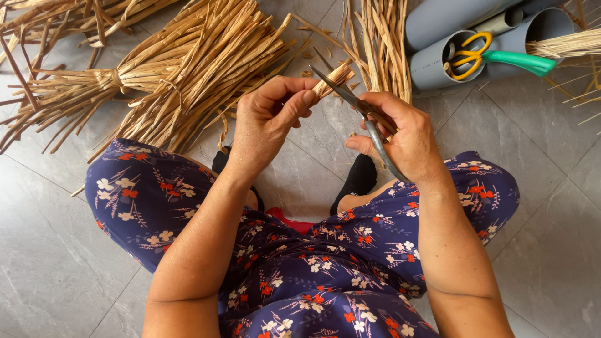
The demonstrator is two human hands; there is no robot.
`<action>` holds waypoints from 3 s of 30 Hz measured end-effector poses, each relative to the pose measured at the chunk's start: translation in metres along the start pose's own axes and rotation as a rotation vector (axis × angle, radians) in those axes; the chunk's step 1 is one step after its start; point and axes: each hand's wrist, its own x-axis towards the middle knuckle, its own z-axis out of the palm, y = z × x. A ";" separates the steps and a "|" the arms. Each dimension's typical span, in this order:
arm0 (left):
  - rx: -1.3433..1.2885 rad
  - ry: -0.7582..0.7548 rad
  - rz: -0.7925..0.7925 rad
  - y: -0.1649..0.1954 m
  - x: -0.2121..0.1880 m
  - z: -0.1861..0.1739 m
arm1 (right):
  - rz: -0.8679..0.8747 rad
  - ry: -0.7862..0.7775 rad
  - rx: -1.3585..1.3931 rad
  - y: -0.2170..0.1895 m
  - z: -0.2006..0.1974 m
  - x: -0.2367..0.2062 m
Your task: The person sits on a small stool and uses shears to trim and shape dried sticks one by one. They pick up each stick, cut the ends, and place the trimmed pieces into a pile on the floor.
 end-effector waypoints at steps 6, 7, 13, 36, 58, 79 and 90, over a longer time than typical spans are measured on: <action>0.074 0.035 0.057 0.001 0.000 -0.005 | -0.048 -0.010 0.012 0.000 0.002 0.002; 0.079 0.037 0.063 0.001 0.000 -0.005 | -0.069 -0.012 0.034 0.001 0.002 0.002; 0.085 0.032 0.070 0.001 -0.002 -0.007 | -0.064 -0.024 0.028 0.003 0.001 0.002; 0.497 0.152 0.312 0.012 -0.005 -0.003 | 0.062 -0.002 0.096 0.006 0.012 -0.001; -0.418 0.007 0.015 -0.001 -0.001 0.017 | -0.330 0.184 -0.152 -0.030 0.024 0.003; -0.382 0.034 0.036 0.003 0.000 0.012 | -0.258 0.246 -0.190 -0.039 0.031 -0.001; -0.364 0.049 0.011 0.006 -0.001 0.009 | -0.267 0.226 -0.108 -0.042 0.035 0.001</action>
